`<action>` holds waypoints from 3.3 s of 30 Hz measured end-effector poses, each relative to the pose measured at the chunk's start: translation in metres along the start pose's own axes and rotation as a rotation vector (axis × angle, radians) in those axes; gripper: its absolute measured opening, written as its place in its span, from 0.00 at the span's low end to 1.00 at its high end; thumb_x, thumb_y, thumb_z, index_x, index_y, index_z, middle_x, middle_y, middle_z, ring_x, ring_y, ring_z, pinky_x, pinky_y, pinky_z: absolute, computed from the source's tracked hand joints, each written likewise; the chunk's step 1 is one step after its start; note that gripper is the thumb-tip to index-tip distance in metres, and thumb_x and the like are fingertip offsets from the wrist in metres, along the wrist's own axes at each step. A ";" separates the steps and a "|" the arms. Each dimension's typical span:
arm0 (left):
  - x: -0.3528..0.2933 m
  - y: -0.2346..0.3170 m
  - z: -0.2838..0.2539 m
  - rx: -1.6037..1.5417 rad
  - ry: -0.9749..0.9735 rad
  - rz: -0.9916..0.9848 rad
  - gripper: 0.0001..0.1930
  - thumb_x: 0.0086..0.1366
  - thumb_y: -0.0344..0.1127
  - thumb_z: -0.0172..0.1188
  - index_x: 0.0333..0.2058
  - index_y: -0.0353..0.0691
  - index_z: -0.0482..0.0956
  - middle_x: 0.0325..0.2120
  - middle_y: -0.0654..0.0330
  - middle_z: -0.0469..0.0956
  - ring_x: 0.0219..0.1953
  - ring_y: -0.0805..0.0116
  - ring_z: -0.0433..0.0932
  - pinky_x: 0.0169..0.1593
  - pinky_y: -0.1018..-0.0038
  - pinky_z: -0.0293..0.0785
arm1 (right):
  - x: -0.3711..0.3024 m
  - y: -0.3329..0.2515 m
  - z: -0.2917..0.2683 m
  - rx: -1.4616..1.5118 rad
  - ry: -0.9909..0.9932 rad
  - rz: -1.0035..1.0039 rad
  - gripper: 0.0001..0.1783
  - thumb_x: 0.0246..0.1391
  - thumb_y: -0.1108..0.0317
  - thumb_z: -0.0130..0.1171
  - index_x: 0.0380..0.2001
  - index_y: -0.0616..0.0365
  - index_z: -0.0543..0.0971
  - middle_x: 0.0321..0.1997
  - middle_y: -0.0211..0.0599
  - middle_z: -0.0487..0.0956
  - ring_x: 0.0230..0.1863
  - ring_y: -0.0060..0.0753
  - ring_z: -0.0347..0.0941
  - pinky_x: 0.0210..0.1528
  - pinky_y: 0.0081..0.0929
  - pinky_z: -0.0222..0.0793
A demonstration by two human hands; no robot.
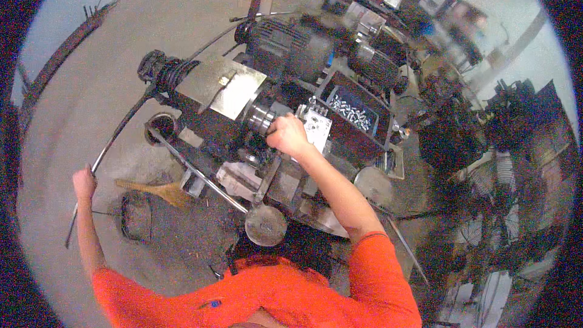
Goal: The person operates a metal turning machine, repeatedly inserting small metal pieces into the chuck, engaging the machine, and removing the finished parts. The finished parts are placed into a perforated metal basket nearby.
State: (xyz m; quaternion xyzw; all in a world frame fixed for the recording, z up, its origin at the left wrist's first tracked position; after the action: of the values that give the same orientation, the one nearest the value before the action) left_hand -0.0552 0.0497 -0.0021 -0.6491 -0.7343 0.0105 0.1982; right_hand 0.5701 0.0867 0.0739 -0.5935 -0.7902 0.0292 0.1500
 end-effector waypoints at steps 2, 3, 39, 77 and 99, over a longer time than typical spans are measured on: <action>0.021 -0.009 0.003 0.063 0.038 0.045 0.04 0.49 0.29 0.54 0.26 0.38 0.73 0.19 0.50 0.76 0.23 0.53 0.77 0.29 0.62 0.72 | -0.001 -0.003 -0.006 -0.037 -0.051 0.043 0.13 0.26 0.64 0.54 0.21 0.50 0.83 0.29 0.35 0.79 0.35 0.44 0.70 0.40 0.34 0.69; 0.024 -0.010 0.006 0.034 0.030 0.039 0.03 0.50 0.29 0.54 0.25 0.38 0.73 0.21 0.50 0.77 0.26 0.54 0.77 0.30 0.62 0.73 | -0.001 -0.005 -0.005 -0.041 -0.037 0.041 0.13 0.26 0.64 0.54 0.21 0.50 0.83 0.29 0.35 0.79 0.35 0.44 0.70 0.40 0.34 0.69; 0.007 0.242 0.022 -1.443 -0.408 -0.239 0.22 0.58 0.49 0.56 0.38 0.32 0.74 0.21 0.54 0.76 0.18 0.66 0.77 0.22 0.74 0.73 | -0.581 0.151 -0.054 -0.314 -0.153 1.542 0.17 0.34 0.61 0.58 0.31 0.59 0.78 0.31 0.49 0.78 0.36 0.52 0.75 0.41 0.41 0.71; 0.004 0.282 0.013 -1.851 -0.520 -0.464 0.21 0.59 0.49 0.55 0.35 0.33 0.72 0.25 0.57 0.75 0.28 0.65 0.78 0.31 0.65 0.77 | -0.535 0.192 -0.029 -0.681 0.393 1.060 0.39 0.30 0.68 0.59 0.53 0.64 0.65 0.54 0.50 0.67 0.57 0.49 0.61 0.61 0.41 0.52; -0.043 0.308 0.113 -0.173 -0.491 0.508 0.22 0.56 0.53 0.53 0.32 0.36 0.75 0.31 0.49 0.77 0.35 0.52 0.77 0.36 0.61 0.74 | -0.423 0.082 -0.013 0.221 0.342 0.814 0.17 0.30 0.71 0.55 0.30 0.60 0.79 0.32 0.46 0.78 0.35 0.45 0.75 0.39 0.31 0.70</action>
State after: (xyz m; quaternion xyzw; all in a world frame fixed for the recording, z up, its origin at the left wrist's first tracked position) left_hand 0.2060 0.0844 -0.2021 -0.8033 -0.5735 0.1529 -0.0485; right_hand 0.7558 -0.2919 -0.0174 -0.8324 -0.4487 0.0714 0.3173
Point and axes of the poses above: each hand's wrist, its own x-axis towards the middle knuckle, its own z-axis out of the palm, y = z × x, the point moved 2 cm from there along x, towards the middle knuckle
